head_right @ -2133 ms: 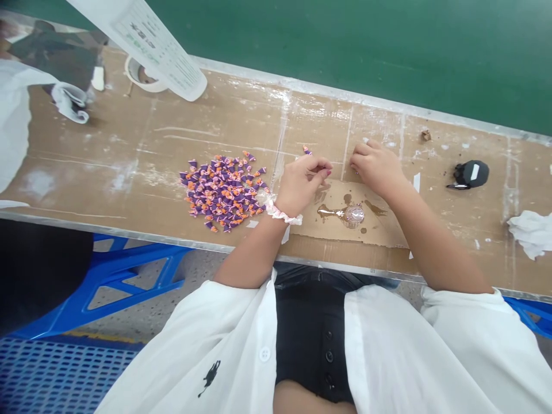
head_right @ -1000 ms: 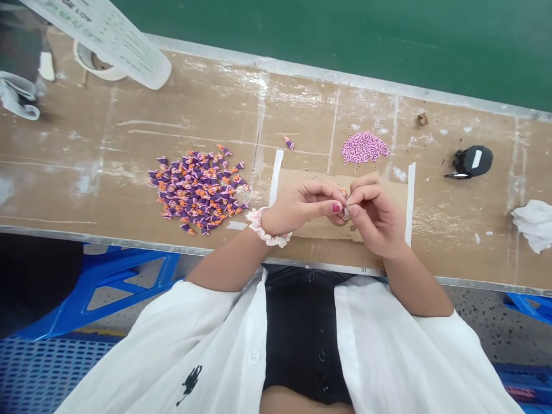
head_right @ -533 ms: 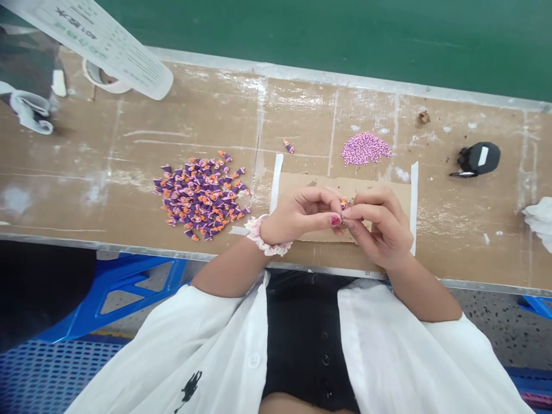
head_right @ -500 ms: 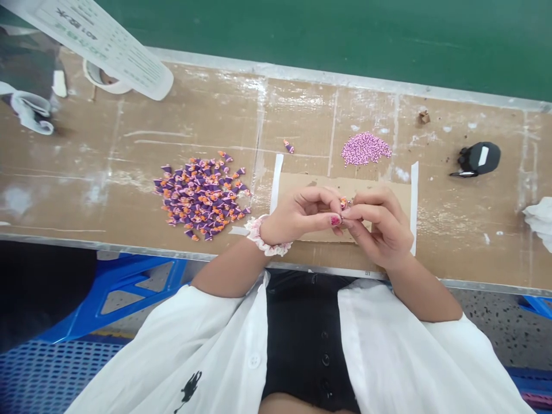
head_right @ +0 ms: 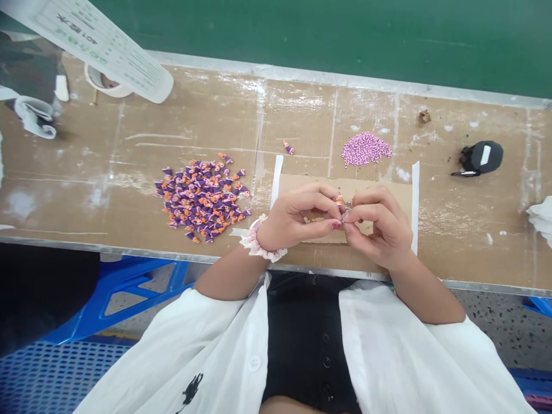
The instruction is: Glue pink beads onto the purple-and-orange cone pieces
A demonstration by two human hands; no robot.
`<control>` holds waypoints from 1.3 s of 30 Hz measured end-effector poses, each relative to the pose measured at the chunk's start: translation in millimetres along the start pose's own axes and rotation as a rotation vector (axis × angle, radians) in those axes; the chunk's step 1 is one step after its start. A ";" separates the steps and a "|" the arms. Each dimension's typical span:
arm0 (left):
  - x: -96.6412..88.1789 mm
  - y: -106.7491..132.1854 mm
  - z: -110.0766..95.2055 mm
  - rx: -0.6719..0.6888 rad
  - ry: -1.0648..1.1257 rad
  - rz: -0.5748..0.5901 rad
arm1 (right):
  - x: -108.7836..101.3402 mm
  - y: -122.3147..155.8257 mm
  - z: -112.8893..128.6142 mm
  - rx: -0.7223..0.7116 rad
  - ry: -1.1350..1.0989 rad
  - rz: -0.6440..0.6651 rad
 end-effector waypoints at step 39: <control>-12.7 -5.1 11.0 -0.313 0.377 -0.271 | -6.4 -7.0 -6.1 -0.132 0.305 0.784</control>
Point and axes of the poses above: each hand's wrist, its own y-axis away from the middle knuckle, its own x-axis out of the palm, z = x × y, the point moved 2 cm from there along -y, towards the middle knuckle, and after that the axes turned 14 degrees about -x, right-handed, at the moved point
